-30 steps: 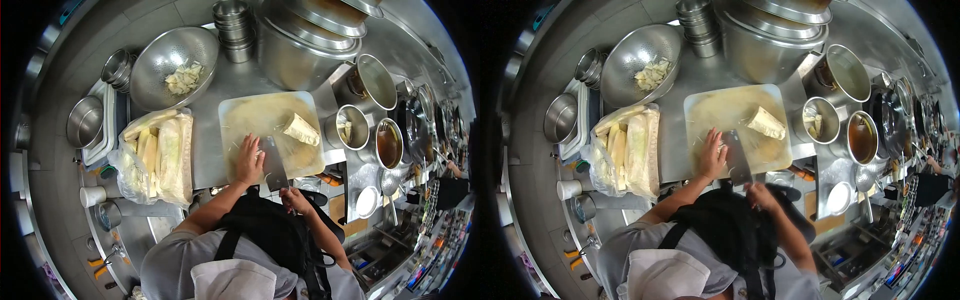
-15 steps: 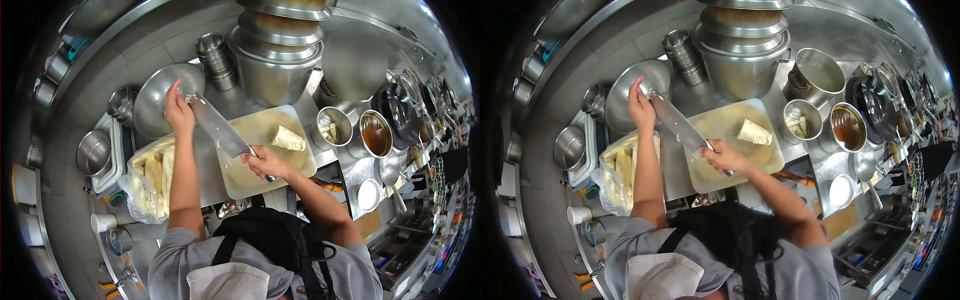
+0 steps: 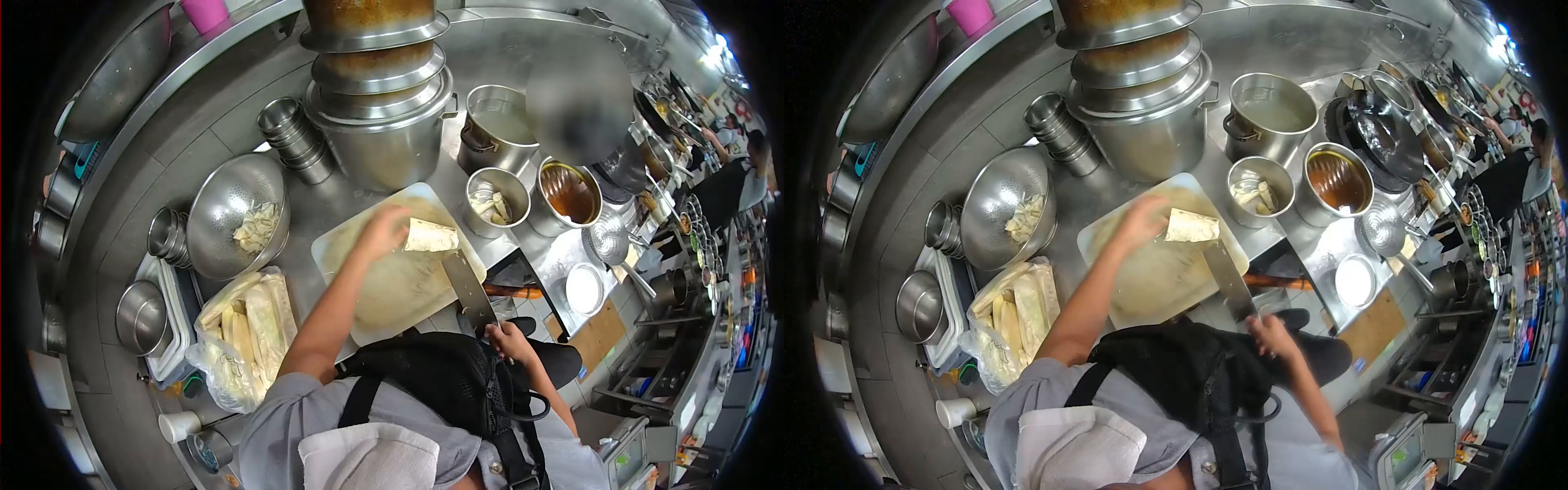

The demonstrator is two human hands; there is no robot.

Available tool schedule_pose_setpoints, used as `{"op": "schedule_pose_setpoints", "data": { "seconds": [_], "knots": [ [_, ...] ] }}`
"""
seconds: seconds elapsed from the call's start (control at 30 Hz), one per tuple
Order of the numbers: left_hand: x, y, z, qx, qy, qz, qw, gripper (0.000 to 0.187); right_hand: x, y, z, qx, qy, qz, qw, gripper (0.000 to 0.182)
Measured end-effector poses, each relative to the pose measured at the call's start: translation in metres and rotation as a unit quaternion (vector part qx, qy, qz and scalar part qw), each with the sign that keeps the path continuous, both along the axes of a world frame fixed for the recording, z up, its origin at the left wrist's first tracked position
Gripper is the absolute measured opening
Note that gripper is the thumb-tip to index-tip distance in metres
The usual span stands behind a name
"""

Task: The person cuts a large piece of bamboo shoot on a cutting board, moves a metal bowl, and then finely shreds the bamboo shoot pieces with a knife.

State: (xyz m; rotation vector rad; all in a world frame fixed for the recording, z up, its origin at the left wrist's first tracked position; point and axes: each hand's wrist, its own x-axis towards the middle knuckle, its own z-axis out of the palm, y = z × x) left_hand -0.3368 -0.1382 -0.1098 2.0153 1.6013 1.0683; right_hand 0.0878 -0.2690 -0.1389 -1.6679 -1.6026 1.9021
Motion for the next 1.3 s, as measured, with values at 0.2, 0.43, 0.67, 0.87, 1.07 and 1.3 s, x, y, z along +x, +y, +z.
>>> {"op": "schedule_pose_setpoints", "data": {
  "seconds": [0.2, 0.43, 0.67, 0.87, 1.07, 1.3],
  "knots": [
    [0.059, 0.027, -0.011, -0.081, 0.216, -0.075, 0.970, 0.069, 0.001, 0.000, 0.007, 0.009, -0.009, -0.045, 0.999, 0.038],
    [-0.008, 0.043, -0.008, -0.444, -0.375, -0.036, 0.813, 0.052, 0.000, -0.004, 0.003, -0.021, 0.047, -0.073, 0.996, 0.038],
    [-0.025, -0.023, -0.004, -0.357, -0.396, -0.026, 0.845, 0.048, 0.000, 0.002, -0.003, -0.062, 0.090, -0.063, 0.992, 0.030],
    [0.011, -0.089, -0.022, -0.075, 0.061, 0.104, 0.990, 0.063, -0.007, 0.016, -0.009, -0.016, 0.027, -0.047, 0.998, 0.034],
    [0.013, -0.112, -0.049, -0.075, -0.051, 0.078, 0.993, 0.071, -0.053, 0.021, 0.022, 0.298, -0.101, 0.010, 0.949, 0.035],
    [0.009, -0.123, -0.048, -0.093, -0.006, 0.160, 0.983, 0.070, -0.074, 0.011, 0.019, 0.293, -0.017, 0.052, 0.954, 0.049]
  ]
}}
